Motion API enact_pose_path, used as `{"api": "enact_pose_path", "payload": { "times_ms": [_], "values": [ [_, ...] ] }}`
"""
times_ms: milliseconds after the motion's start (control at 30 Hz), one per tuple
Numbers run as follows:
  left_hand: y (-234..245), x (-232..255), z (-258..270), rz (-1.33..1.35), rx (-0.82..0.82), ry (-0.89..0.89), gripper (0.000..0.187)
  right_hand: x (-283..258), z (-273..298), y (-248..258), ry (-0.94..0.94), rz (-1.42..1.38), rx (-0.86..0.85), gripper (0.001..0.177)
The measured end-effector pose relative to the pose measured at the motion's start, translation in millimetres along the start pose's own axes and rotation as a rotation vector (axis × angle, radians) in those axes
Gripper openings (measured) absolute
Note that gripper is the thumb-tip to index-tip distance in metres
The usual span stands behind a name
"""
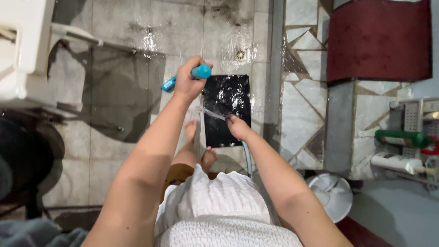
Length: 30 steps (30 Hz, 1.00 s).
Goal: The person washes floor mats in a bathroom by rinsing them with a water hose and scrubbing them with a brush on a long handle.
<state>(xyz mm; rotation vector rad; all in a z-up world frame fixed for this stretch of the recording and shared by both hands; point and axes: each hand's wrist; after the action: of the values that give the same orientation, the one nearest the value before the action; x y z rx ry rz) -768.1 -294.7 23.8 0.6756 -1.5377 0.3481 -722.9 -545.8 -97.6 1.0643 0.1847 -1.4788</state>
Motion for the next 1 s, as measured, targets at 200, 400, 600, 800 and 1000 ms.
{"api": "enact_pose_path", "payload": {
  "times_ms": [200,400,600,800,1000],
  "values": [
    [19,20,78,0.022,0.1,-0.006,0.025,57,39,-52,-0.006,0.049,-0.032,0.036],
    [28,35,130,-0.015,0.275,0.12,0.028,73,93,-83,-0.044,0.087,-0.028,0.037],
    [36,51,202,-0.02,0.372,0.225,0.032,104,154,-147,-0.125,0.085,0.006,0.038],
    [25,52,270,0.12,0.493,0.043,0.02,177,216,-209,0.061,0.175,0.076,0.038],
    [3,37,307,0.197,0.487,0.105,0.02,153,260,-194,-0.102,0.218,0.12,0.036]
  ]
}}
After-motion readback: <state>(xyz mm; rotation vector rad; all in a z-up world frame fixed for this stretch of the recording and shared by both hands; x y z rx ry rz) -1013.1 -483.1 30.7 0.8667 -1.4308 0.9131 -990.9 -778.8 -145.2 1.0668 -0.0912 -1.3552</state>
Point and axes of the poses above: each hand's wrist, its own z-axis away from the middle knuckle, its own y-axis out of the back of the hand, x = y × z, and after that the axes turned 14 degrees about y, right-handed
